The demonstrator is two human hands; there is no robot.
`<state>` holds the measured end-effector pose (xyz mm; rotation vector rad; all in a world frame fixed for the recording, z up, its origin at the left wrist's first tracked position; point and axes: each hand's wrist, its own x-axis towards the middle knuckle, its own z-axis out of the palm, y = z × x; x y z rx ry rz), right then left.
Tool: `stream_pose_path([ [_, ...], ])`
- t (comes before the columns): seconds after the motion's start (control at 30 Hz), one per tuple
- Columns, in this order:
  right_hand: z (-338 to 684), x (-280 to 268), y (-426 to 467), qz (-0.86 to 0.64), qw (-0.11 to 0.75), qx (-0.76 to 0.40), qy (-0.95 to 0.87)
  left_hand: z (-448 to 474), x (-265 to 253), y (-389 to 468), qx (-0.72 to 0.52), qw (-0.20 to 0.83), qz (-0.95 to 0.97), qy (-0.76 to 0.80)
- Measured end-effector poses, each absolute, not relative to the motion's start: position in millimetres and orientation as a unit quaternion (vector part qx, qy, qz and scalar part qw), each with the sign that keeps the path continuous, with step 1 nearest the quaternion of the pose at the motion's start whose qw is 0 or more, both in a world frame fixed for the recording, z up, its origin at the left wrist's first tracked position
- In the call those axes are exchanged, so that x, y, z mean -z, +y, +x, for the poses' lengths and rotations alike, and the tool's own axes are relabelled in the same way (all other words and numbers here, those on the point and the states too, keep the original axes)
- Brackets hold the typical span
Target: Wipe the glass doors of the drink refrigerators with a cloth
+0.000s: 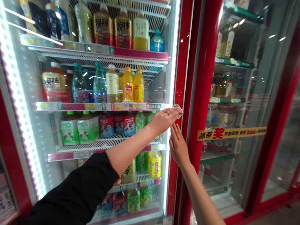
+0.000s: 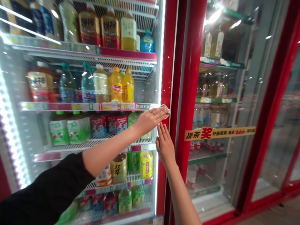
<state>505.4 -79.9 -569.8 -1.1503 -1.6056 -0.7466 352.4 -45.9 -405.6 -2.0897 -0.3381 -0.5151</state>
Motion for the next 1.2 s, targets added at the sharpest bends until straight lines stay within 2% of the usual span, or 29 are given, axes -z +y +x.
stream_pose_path([
  [0.13, 503.4, 571.6, -83.8, -0.473, 0.500, 0.290, -0.665, 337.5, 394.0, -34.8, 0.245, 0.455, -0.846, -0.131],
  [0.3, 495.6, 581.0, -89.4, -0.481, 0.524, 0.273, -0.648, 360.4, 389.6, -30.0, 0.338, 0.430, -0.821, -0.166],
  [0.5, 488.4, 603.4, -92.0, -0.493, 0.530, 0.271, -0.635, 328.4, 415.8, -31.9, 0.231, 0.485, -0.839, -0.085],
  [0.6, 482.8, 607.4, -87.9, -0.499, 0.532, 0.291, -0.619, 297.5, 404.6, -28.3, 0.210, 0.489, -0.845, -0.054],
  [0.67, 479.0, 605.9, -86.0, -0.504, 0.534, 0.294, -0.612, 287.9, 388.9, -25.1, 0.240, 0.477, -0.842, -0.075],
  [0.87, 466.1, 569.2, -91.7, -0.492, 0.518, 0.317, -0.624, 311.9, 374.2, -22.7, 0.370, 0.436, -0.806, -0.151],
  [1.07, 460.9, 507.4, -80.5, -0.489, 0.506, 0.358, -0.614, 275.6, 398.4, -24.9, 0.286, 0.463, -0.830, -0.122],
  [1.2, 460.9, 504.7, -53.5, -0.532, 0.478, 0.340, -0.610, 235.6, 390.5, -22.0, 0.255, 0.475, -0.839, -0.077],
])
